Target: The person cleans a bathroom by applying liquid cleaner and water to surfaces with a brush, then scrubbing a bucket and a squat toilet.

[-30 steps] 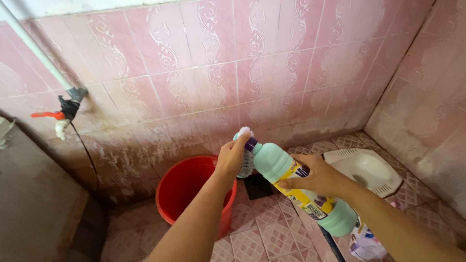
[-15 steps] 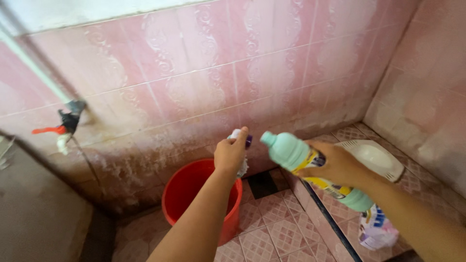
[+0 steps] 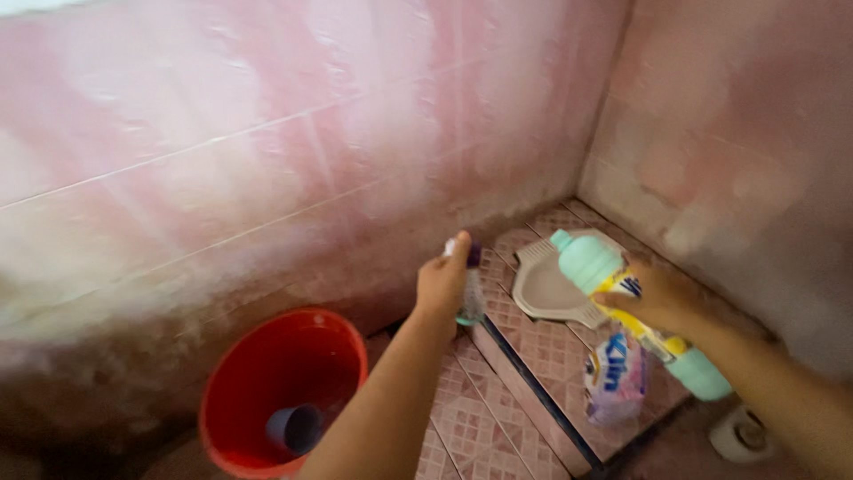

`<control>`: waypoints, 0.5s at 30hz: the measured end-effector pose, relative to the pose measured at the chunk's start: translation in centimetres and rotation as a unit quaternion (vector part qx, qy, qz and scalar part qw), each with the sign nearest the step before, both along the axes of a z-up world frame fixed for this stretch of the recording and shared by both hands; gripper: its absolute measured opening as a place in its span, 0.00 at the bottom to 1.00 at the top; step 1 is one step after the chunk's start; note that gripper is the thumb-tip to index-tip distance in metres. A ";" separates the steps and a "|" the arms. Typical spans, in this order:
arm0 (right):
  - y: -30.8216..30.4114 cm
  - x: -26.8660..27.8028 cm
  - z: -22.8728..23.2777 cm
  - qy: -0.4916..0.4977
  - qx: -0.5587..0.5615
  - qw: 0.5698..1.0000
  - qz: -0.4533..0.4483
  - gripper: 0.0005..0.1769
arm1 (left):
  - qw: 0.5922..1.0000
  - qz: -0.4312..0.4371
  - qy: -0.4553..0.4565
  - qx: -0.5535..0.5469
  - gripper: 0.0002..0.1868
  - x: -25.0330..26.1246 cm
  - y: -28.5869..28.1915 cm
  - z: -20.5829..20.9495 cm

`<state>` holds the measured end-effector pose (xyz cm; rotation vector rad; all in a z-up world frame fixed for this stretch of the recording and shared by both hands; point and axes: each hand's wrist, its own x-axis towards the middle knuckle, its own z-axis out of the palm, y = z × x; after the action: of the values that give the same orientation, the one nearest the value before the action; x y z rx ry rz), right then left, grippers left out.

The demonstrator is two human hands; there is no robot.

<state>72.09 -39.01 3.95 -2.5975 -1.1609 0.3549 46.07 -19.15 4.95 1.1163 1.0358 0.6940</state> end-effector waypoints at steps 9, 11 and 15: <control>1.3 8.8 -6.3 -0.066 0.001 0.996 -0.053 0.44 | 0.997 -0.056 -0.040 -0.039 0.35 8.4 5.5 -2.6; 2.1 9.8 -6.7 -0.040 -0.047 0.993 -0.098 0.48 | 0.996 -0.069 -0.022 -0.048 0.34 10.4 7.1 -3.1; 4.5 12.3 -7.6 -0.008 -0.071 0.987 -0.146 0.58 | 0.992 -0.110 -0.012 -0.066 0.32 13.8 8.7 -4.3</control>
<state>84.38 -34.46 -3.60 -2.8465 -0.7657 0.3649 59.89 -10.42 0.63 1.0848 0.9091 0.4561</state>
